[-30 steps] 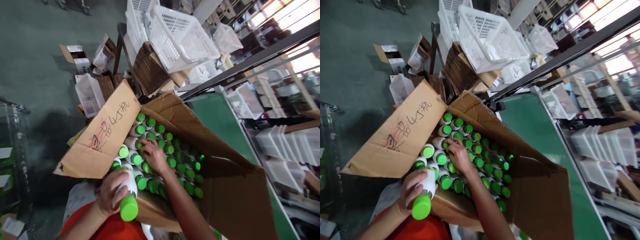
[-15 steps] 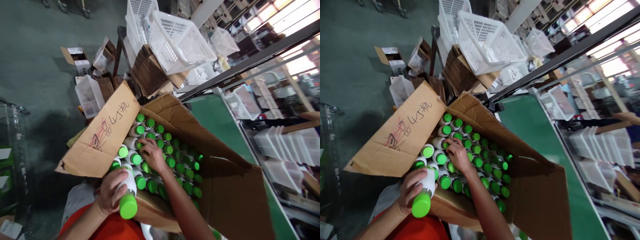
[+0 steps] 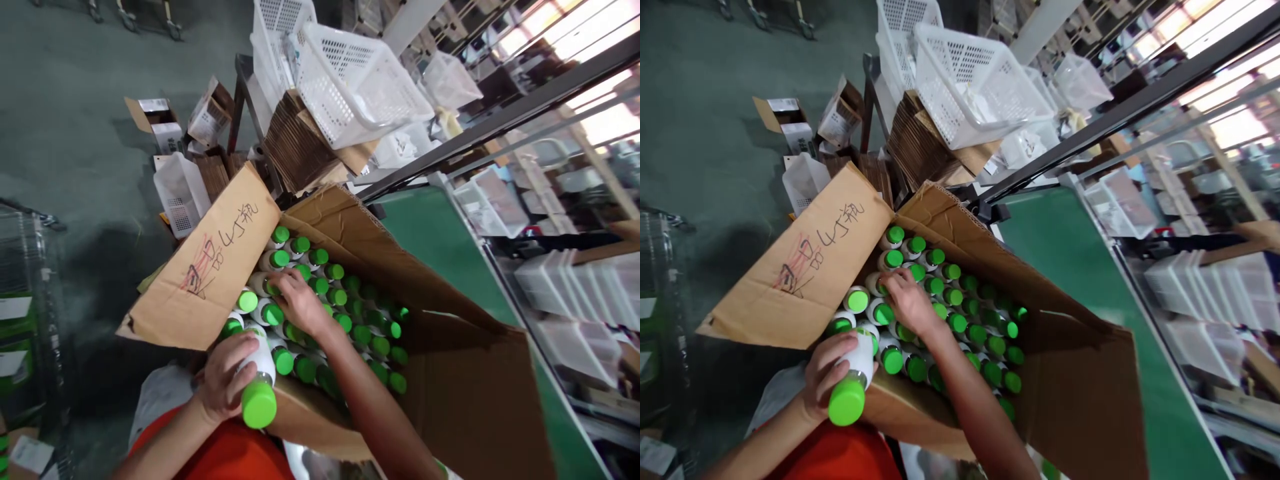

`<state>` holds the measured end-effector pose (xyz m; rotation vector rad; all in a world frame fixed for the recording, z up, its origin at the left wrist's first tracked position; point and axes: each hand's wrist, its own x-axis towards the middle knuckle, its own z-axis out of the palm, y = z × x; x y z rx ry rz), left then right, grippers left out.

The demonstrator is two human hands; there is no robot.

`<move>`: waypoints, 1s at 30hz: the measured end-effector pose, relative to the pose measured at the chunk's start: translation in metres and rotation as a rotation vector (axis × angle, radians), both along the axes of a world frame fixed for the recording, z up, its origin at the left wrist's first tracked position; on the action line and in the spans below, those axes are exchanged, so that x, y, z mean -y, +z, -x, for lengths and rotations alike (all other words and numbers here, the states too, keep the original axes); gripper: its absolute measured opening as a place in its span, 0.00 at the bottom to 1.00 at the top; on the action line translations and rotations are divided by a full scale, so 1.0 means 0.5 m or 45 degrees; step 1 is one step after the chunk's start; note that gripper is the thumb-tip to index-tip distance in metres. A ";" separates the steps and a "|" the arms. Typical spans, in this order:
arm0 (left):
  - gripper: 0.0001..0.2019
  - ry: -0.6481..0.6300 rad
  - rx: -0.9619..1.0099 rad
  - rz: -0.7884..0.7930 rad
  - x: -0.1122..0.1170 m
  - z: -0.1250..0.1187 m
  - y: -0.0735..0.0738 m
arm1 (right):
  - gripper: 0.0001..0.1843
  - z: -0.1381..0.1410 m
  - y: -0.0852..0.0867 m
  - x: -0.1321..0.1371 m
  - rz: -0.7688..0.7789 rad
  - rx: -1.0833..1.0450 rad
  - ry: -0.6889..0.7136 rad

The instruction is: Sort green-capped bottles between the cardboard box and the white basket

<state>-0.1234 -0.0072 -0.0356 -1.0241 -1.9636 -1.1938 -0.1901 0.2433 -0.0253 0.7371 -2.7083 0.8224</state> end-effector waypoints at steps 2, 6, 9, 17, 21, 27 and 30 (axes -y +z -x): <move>0.13 0.000 -0.011 -0.002 -0.001 0.001 0.002 | 0.23 0.004 0.005 0.004 -0.033 0.006 0.019; 0.14 0.021 -0.003 0.008 0.001 0.003 0.008 | 0.21 -0.012 -0.011 -0.007 0.068 -0.003 -0.064; 0.11 0.017 -0.021 0.014 0.002 0.005 0.011 | 0.18 -0.028 -0.026 -0.020 0.185 0.068 -0.121; 0.12 -0.010 -0.014 -0.009 0.004 0.007 0.014 | 0.22 -0.028 -0.027 -0.019 0.227 0.089 -0.149; 0.08 -0.004 -0.009 0.002 0.007 0.008 0.014 | 0.22 -0.028 -0.026 -0.017 0.224 0.095 -0.163; 0.11 -0.009 -0.015 0.010 0.008 0.008 0.013 | 0.20 -0.028 -0.029 -0.015 0.245 0.087 -0.169; 0.12 -0.011 -0.023 -0.002 0.009 0.005 0.008 | 0.20 -0.028 -0.011 -0.012 0.207 0.097 -0.135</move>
